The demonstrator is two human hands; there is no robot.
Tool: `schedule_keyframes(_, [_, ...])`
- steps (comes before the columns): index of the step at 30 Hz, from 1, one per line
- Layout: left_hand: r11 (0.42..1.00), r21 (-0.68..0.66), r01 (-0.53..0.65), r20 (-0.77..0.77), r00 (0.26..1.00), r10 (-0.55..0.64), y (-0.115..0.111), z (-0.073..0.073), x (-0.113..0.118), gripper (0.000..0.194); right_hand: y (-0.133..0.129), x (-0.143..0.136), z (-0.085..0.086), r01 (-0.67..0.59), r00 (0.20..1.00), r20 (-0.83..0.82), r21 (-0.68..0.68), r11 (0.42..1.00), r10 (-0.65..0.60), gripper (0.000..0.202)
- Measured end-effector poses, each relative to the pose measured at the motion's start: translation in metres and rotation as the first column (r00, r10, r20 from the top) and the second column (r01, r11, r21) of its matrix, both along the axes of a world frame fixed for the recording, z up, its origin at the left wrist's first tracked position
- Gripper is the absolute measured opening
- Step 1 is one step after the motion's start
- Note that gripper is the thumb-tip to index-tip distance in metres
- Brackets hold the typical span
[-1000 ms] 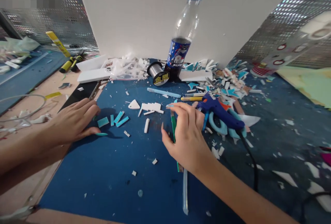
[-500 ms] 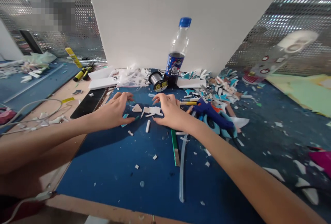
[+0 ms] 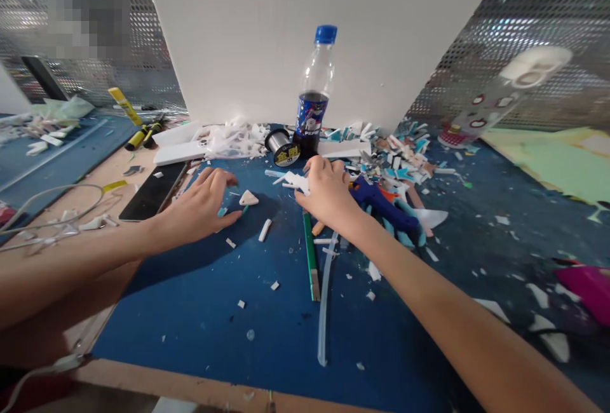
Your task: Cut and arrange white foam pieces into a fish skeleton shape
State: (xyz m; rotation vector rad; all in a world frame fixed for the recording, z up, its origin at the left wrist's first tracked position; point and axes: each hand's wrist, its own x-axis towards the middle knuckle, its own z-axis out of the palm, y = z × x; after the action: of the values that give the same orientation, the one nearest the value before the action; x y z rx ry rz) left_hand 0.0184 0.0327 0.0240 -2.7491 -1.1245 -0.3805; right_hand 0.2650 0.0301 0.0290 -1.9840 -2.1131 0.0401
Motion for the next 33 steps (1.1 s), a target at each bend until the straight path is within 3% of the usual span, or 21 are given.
schedule_keyframes(3, [0.968, 0.207, 0.14, -0.213, 0.972, -0.095, -0.024, 0.004, 0.002, 0.025, -0.003, 0.0, -0.001, 0.122, 0.991, 0.04, 0.06, 0.991, -0.125, 0.037])
schedule_keyframes(4, [0.96, 0.204, 0.194, -0.265, 0.954, -0.137, -0.032, 0.004, 0.003, 0.025, -0.006, -0.002, 0.0, 0.156, 0.985, 0.066, 0.091, 0.984, -0.162, 0.039])
schedule_keyframes(7, [0.967, 0.165, 0.195, -0.309, 0.941, -0.137, -0.046, -0.003, 0.004, 0.028, -0.017, -0.012, 0.006, 0.179, 0.96, 0.18, 0.202, 0.963, -0.216, 0.037])
schedule_keyframes(9, [0.975, 0.134, 0.177, -0.32, 0.939, -0.127, -0.047, -0.009, 0.005, 0.027, -0.028, -0.023, 0.01, 0.115, 0.962, 0.227, 0.164, 0.98, -0.151, 0.039])
schedule_keyframes(12, [0.975, 0.121, 0.188, -0.334, 0.932, -0.139, -0.044, -0.015, 0.006, 0.026, -0.044, -0.044, 0.011, -0.044, 0.978, 0.202, -0.019, 0.999, 0.047, 0.046])
schedule_keyframes(16, [0.955, 0.164, 0.246, -0.33, 0.926, -0.182, -0.032, -0.006, 0.004, 0.024, -0.059, -0.06, 0.003, -0.169, 0.964, 0.186, -0.122, 0.978, 0.189, 0.039])
schedule_keyframes(18, [0.961, 0.207, 0.184, -0.287, 0.95, -0.121, -0.021, 0.003, 0.002, 0.024, -0.062, -0.062, -0.001, -0.203, 0.957, 0.177, -0.163, 0.966, 0.231, 0.032])
schedule_keyframes(21, [0.955, 0.289, -0.064, -0.192, 0.973, 0.124, 0.002, 0.015, 0.0, 0.022, -0.062, -0.06, -0.001, -0.212, 0.955, 0.164, -0.198, 0.957, 0.246, 0.026])
schedule_keyframes(23, [0.943, 0.302, -0.137, -0.177, 0.964, 0.197, 0.015, 0.016, 0.002, 0.026, -0.061, -0.057, 0.001, -0.209, 0.958, 0.15, -0.213, 0.954, 0.244, 0.021])
schedule_keyframes(27, [0.983, 0.144, -0.111, -0.193, 0.971, 0.138, 0.024, 0.007, 0.013, 0.048, -0.053, -0.05, 0.009, -0.181, 0.969, 0.128, -0.208, 0.961, 0.21, 0.023])
schedule_keyframes(30, [0.997, 0.038, -0.064, -0.237, 0.969, 0.072, 0.021, 0.0, 0.024, 0.052, -0.042, -0.04, 0.015, -0.066, 0.985, 0.151, -0.139, 0.988, 0.086, 0.021])
schedule_keyframes(33, [0.998, 0.041, -0.056, -0.215, 0.975, 0.063, 0.015, -0.005, 0.028, 0.058, -0.031, -0.028, 0.016, 0.057, 0.985, 0.167, -0.062, 0.996, -0.046, 0.022])
